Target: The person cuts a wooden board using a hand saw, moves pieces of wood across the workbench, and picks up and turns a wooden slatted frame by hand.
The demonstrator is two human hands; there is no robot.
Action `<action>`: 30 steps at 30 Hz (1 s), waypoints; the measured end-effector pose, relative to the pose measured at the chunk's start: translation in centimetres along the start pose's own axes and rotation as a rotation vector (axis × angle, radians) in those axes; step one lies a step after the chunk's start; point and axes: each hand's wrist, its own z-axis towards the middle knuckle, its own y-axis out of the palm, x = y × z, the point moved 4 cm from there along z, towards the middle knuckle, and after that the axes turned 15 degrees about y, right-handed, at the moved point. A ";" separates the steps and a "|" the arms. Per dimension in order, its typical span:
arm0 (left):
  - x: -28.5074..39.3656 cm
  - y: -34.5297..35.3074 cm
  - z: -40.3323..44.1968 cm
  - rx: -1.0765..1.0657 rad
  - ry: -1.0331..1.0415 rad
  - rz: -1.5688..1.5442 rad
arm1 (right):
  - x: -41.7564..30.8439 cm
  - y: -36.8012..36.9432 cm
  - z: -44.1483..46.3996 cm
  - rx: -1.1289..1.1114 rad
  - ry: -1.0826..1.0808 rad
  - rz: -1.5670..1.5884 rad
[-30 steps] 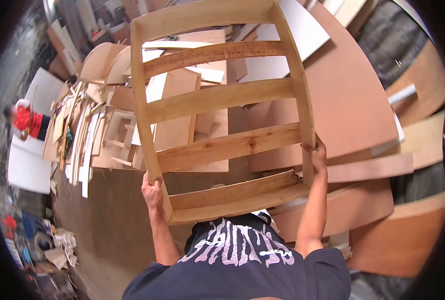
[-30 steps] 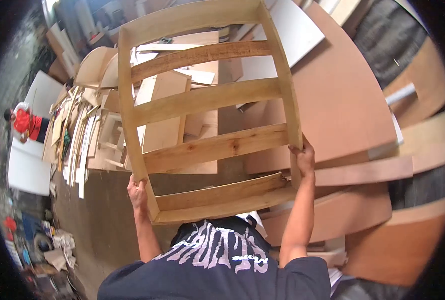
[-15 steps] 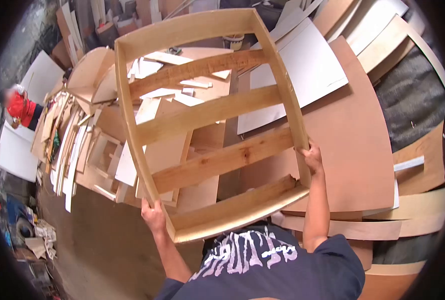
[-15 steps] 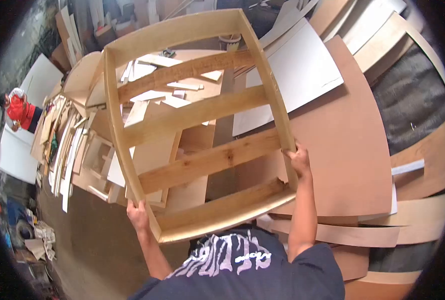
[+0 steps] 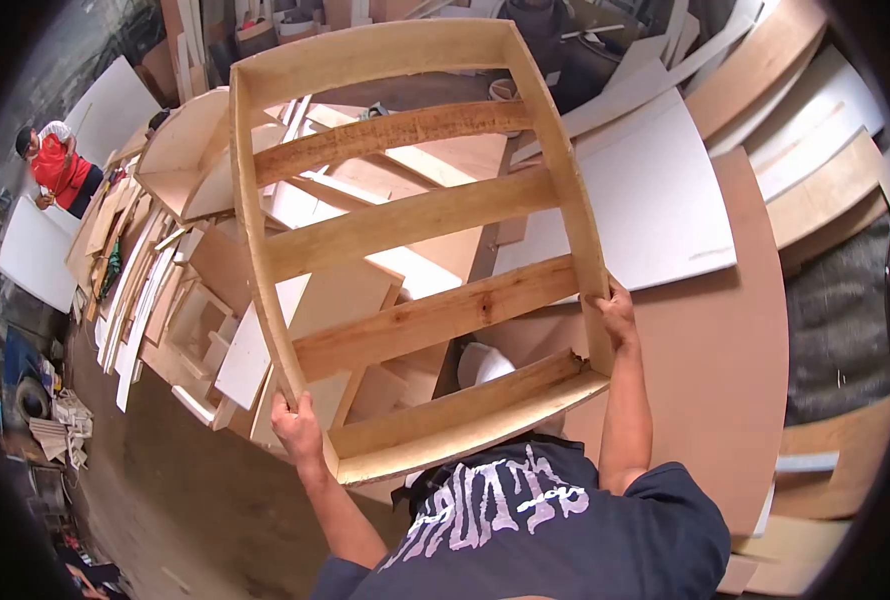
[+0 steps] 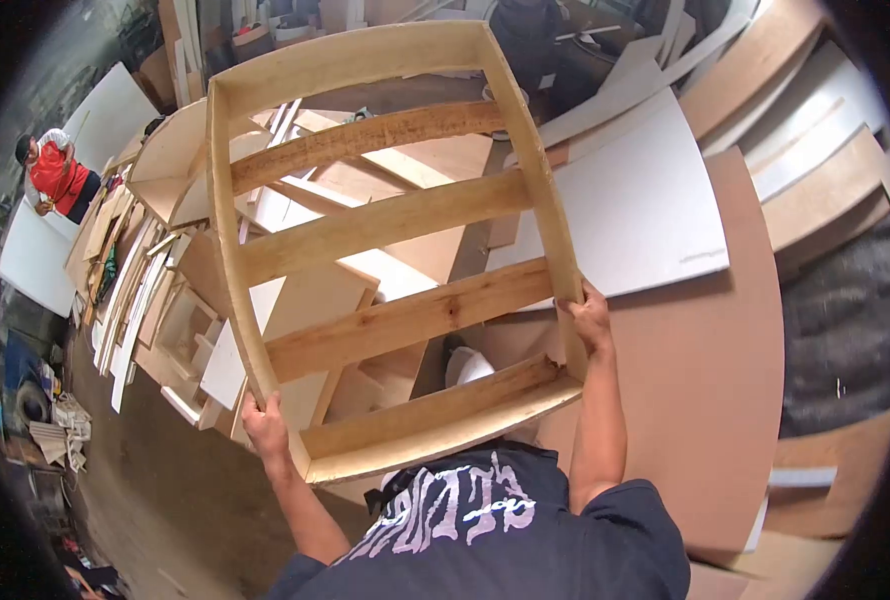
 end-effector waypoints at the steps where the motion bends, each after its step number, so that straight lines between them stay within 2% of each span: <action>1: 0.7 1.4 0.7 0.022 -0.015 -0.052 | -0.9 0.2 2.3 -0.026 -0.023 -0.017; 8: 4.4 11.5 5.4 0.119 -0.096 0.085 | -5.6 3.0 21.1 -0.204 -0.011 -0.063; 15: 8.4 18.1 8.8 0.235 -0.147 0.002 | -10.8 5.2 33.7 -0.379 -0.101 -0.075; 20: 9.0 19.8 8.8 0.202 -0.190 0.060 | -12.4 6.0 37.6 -0.453 -0.074 -0.253; 24: 7.6 20.7 9.5 0.191 -0.189 0.062 | -12.9 7.1 40.0 -0.431 -0.174 -0.188; 26: 8.1 21.4 9.6 0.281 -0.230 0.004 | -12.9 7.2 41.5 -0.400 -0.188 -0.296; 30: 9.5 22.4 11.1 0.279 -0.267 -0.030 | -15.5 10.1 43.8 -0.491 -0.202 -0.250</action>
